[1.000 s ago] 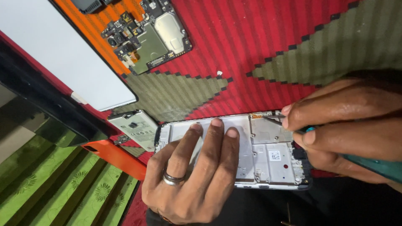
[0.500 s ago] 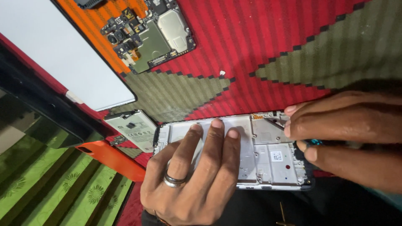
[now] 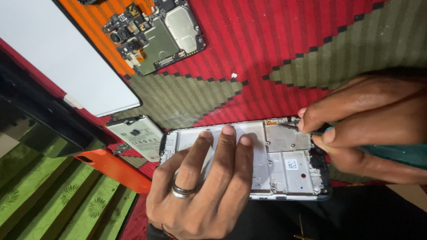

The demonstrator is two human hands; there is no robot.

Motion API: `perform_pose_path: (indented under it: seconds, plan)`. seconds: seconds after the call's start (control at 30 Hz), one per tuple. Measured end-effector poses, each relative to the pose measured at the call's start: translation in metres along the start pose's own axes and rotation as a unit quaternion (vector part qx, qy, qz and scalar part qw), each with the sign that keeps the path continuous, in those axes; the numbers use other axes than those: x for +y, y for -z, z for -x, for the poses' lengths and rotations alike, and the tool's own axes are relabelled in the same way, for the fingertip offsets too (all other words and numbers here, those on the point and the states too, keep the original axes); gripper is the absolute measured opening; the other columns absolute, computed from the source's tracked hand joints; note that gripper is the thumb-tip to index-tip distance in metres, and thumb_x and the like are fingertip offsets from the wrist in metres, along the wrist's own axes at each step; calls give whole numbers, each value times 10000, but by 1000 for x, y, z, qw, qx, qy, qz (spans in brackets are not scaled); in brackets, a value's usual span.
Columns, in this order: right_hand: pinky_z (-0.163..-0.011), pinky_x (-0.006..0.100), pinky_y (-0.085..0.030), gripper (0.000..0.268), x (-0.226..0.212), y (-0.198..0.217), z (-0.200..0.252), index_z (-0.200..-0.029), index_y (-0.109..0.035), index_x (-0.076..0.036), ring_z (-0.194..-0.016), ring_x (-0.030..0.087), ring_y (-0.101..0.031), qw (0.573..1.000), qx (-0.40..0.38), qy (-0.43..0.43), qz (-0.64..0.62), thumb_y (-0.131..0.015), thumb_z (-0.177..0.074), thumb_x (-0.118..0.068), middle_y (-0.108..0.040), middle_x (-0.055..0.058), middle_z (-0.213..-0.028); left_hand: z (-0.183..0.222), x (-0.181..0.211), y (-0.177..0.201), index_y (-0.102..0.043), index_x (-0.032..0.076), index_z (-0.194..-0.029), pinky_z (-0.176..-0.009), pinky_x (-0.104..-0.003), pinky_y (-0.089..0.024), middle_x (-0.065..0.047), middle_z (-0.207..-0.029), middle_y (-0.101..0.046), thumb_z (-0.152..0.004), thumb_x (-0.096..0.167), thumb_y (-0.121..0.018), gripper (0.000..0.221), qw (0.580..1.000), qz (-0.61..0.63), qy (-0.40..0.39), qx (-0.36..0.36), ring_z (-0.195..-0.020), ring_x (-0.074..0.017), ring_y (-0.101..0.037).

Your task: The person disassembles a mobile phone to clean the internal chassis and remove modular components.

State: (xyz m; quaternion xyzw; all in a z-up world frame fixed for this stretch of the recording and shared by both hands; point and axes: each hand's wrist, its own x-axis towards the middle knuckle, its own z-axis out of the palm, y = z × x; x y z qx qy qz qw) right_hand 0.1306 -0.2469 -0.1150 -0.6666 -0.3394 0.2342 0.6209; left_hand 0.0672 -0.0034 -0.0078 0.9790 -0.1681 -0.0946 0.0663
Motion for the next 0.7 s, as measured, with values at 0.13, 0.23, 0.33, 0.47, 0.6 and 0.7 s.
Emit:
perform_pose_path:
  seconds: [0.13, 0.23, 0.33, 0.47, 0.6, 0.7]
  plan:
    - [-743, 282, -631, 215, -1, 0, 7, -924, -627, -119, -865, 162, -742, 999, -30, -21, 8, -800, -821, -43, -704, 131, -1024, 1, -1, -1, -740, 144, -1024, -701, -255, -499, 12, -1037, -755, -924, 205, -812, 138, 1000, 1, 0, 0, -961, -160, -694]
    - [-726, 258, -620, 176, 3, 3, 10, -893, -659, -130, -842, 135, -717, 997, -51, -65, -9, -808, -819, -74, -724, 129, -1032, 2, 0, -2, -739, 143, -1023, -700, -256, -497, 13, -1039, -754, -926, 197, -811, 131, 1000, -1, 1, 3, -962, -160, -695]
    - [-742, 257, -625, 172, 2, 7, -1, -897, -654, -138, -863, 142, -729, 992, -68, -103, -19, -793, -819, -73, -738, 105, -1013, 1, 0, -2, -743, 141, -1018, -696, -252, -497, 10, -1034, -754, -924, 189, -809, 125, 1000, -2, 1, -2, -960, -159, -697]
    - [-788, 286, -624, 211, -1, 4, -7, -971, -621, -106, -894, 162, -768, 994, -42, -99, -14, -773, -833, -61, -723, 89, -974, -1, -1, -2, -747, 142, -1012, -694, -246, -501, 10, -1026, -754, -916, 198, -801, 124, 1000, -1, -3, -10, -955, -154, -698]
    - [-824, 323, -620, 227, 1, -3, 5, -1008, -614, -105, -914, 175, -763, 997, -34, -75, -8, -774, -853, -60, -714, 92, -983, 1, -5, -3, -746, 141, -1009, -698, -250, -506, 6, -1025, -753, -913, 185, -803, 120, 1000, 1, -5, -3, -955, -157, -698]
    - [-909, 410, -616, 255, 5, -7, 14, -1065, -590, -97, -973, 208, -754, 999, -31, -39, -15, -765, -881, -97, -701, 105, -1016, 3, -7, -3, -746, 136, -1013, -702, -248, -506, 5, -1035, -751, -924, 162, -809, 112, 1000, 1, -6, 4, -962, -162, -700]
